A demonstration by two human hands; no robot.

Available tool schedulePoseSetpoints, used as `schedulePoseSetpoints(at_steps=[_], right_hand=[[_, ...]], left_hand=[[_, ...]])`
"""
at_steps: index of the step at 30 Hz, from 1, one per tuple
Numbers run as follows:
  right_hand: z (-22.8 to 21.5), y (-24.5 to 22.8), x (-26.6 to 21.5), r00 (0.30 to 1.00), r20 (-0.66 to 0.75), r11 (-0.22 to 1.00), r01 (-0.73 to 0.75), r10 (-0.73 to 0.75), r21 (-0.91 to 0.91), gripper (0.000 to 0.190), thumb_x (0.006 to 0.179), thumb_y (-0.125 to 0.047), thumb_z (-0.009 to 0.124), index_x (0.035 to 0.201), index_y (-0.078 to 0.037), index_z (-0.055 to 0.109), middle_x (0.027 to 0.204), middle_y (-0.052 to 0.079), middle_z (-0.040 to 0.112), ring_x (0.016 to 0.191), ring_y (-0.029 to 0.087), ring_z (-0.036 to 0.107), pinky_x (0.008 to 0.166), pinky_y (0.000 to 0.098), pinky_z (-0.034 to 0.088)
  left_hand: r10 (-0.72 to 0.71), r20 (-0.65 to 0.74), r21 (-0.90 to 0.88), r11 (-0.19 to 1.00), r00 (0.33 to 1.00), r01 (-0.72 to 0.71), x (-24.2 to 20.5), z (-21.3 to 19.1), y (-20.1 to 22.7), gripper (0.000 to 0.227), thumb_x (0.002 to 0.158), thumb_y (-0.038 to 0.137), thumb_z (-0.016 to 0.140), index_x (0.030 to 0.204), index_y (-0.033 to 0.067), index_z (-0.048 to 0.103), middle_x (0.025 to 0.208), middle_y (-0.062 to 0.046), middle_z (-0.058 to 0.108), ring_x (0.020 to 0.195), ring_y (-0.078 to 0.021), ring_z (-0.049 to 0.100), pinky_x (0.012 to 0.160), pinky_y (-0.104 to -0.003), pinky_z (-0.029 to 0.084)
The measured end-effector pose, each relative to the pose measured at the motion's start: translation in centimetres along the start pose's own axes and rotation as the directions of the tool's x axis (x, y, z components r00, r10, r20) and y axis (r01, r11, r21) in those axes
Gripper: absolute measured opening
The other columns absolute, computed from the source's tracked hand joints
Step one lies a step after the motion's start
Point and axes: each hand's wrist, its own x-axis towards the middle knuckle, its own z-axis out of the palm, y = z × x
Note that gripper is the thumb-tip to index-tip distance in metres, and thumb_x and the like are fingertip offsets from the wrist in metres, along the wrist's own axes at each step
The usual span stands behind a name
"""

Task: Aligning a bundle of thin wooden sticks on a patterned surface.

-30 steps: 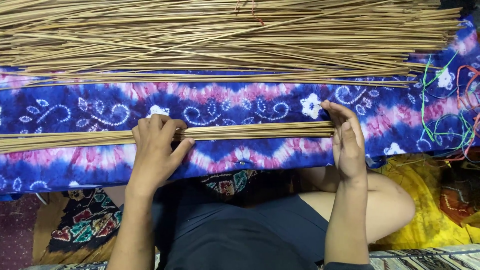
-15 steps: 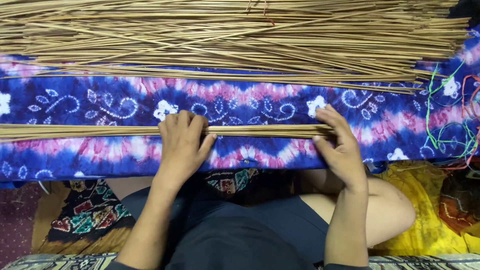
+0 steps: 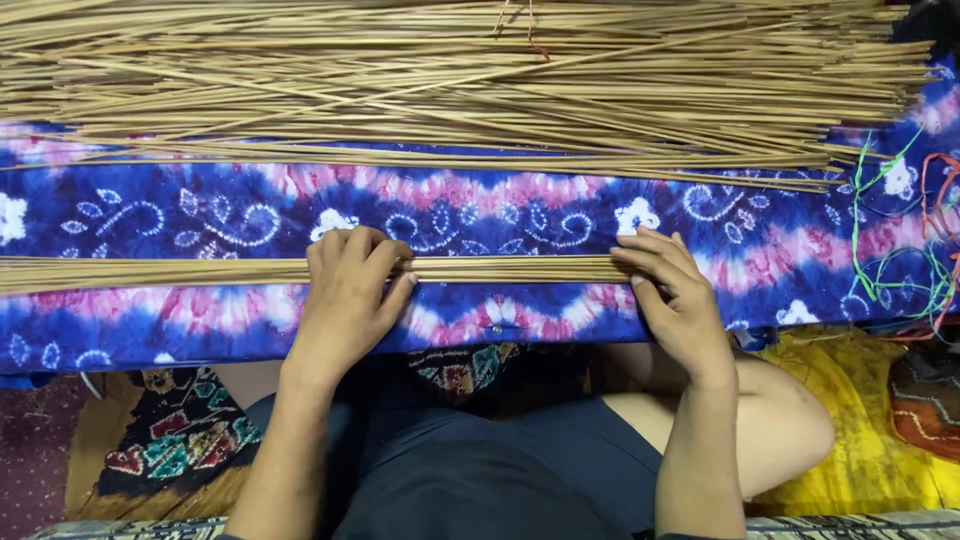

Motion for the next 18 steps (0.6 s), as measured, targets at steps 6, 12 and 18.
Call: schedulePoseSetpoints(at_steps=[6, 12, 18], right_hand=[[-0.9, -0.4, 1.9, 1.000, -0.013, 0.998, -0.025, 0.024, -0.057, 0.033, 0.099, -0.005, 0.060, 0.127, -0.016, 0.073, 0.129, 0.009, 0.069, 0.134, 0.036, 0.058, 0.122, 0.0528, 0.031], [0.2, -2.4, 6.0, 0.991, 0.098, 0.970, 0.110, -0.091, -0.217, 0.043, 0.097, -0.008, 0.064, 0.140, -0.009, 0.063, 0.144, 0.020, 0.056, 0.140, 0.046, 0.046, 0.118, 0.0571, 0.030], [1.9, -1.4, 6.8, 0.995, 0.091, 0.897, 0.077, -0.041, -0.436, 0.045, 0.096, -0.022, 0.068, 0.140, -0.017, 0.063, 0.139, 0.010, 0.057, 0.138, 0.036, 0.047, 0.117, 0.0515, 0.029]], left_hand=[[0.042, -0.076, -0.028, 0.999, 0.996, -0.044, 3.4, -0.7, -1.4, 0.030, 0.093, 0.027, 0.075, 0.121, 0.0170, 0.067, 0.111, -0.007, 0.059, 0.111, -0.0315, 0.051, 0.096, -0.046, 0.037], [0.020, -0.011, 0.095, 0.995, 1.000, -0.019, 6.2, -0.4, -1.2, 0.059, 0.090, 0.027, 0.076, 0.144, 0.0125, 0.056, 0.132, -0.013, 0.052, 0.127, -0.0390, 0.045, 0.104, -0.053, 0.034], [0.057, -0.124, 0.116, 0.992, 0.991, -0.042, 5.8, 0.8, -3.3, 0.034, 0.087, 0.025, 0.081, 0.119, 0.0199, 0.070, 0.119, -0.004, 0.056, 0.117, -0.0318, 0.049, 0.096, -0.047, 0.038]])
